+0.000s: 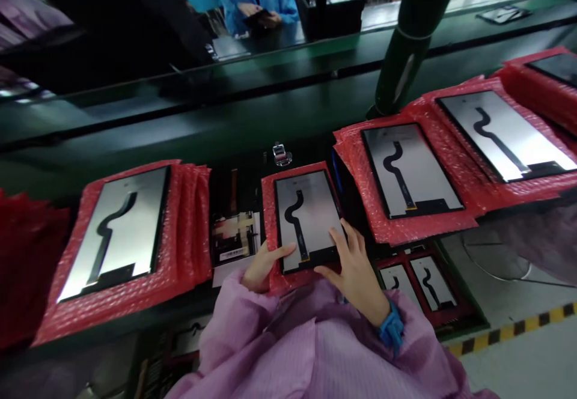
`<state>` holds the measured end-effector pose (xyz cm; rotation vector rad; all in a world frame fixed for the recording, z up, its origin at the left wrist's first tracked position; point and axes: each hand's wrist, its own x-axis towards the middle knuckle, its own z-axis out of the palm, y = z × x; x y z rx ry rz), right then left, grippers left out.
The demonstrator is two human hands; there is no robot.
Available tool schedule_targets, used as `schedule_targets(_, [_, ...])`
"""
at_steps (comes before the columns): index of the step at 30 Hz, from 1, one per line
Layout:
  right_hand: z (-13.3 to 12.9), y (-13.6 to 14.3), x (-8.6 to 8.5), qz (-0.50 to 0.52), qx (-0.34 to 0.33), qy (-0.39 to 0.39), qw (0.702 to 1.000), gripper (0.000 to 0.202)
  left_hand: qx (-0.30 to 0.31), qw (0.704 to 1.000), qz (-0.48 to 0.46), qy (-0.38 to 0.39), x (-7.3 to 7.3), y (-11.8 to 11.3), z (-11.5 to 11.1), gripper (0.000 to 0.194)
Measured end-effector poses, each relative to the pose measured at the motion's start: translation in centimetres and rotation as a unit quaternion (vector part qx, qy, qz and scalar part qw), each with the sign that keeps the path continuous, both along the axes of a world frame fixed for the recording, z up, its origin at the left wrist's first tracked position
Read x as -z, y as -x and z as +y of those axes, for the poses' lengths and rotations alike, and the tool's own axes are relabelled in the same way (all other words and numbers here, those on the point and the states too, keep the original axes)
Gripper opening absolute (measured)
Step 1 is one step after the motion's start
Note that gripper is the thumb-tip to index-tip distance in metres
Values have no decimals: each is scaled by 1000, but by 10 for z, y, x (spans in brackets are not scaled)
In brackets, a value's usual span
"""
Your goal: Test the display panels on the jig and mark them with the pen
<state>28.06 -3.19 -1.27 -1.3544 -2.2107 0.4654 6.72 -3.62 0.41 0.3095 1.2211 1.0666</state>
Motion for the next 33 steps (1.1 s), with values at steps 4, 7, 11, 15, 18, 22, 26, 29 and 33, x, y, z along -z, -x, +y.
schedule_targets(4, [5,5,14,-17,19,34,999,74,16,974,198,-108,2,11,-5,57])
schedule_targets(7, [10,7,14,-30,22,24,999,72,63,912,379,-144,-16,39,-10,41])
schedule_targets(11, [19,9,12,-49,-1,-15,999,76,11,806,566,-172,-35,82,15,32])
schedule_targets(15, [27,11,7,-83,-20,-45,995,83,44,655,749,-89,-23,100,64,47])
schedule_targets(18, [39,10,-3,-107,-58,-55,991,80,78,614,785,-15,-8,105,87,54])
schedule_targets(22, [73,17,-18,-52,-152,-18,987,59,22,628,776,-47,9,116,92,54])
schedule_targets(26, [115,46,-21,-53,-209,22,976,67,-115,712,675,-158,23,129,91,59])
schedule_targets(29, [134,69,-16,-85,-229,38,969,89,-200,750,574,-261,29,136,93,55])
schedule_targets(33, [138,82,-8,-112,-228,43,966,88,-213,777,499,-318,24,139,94,45])
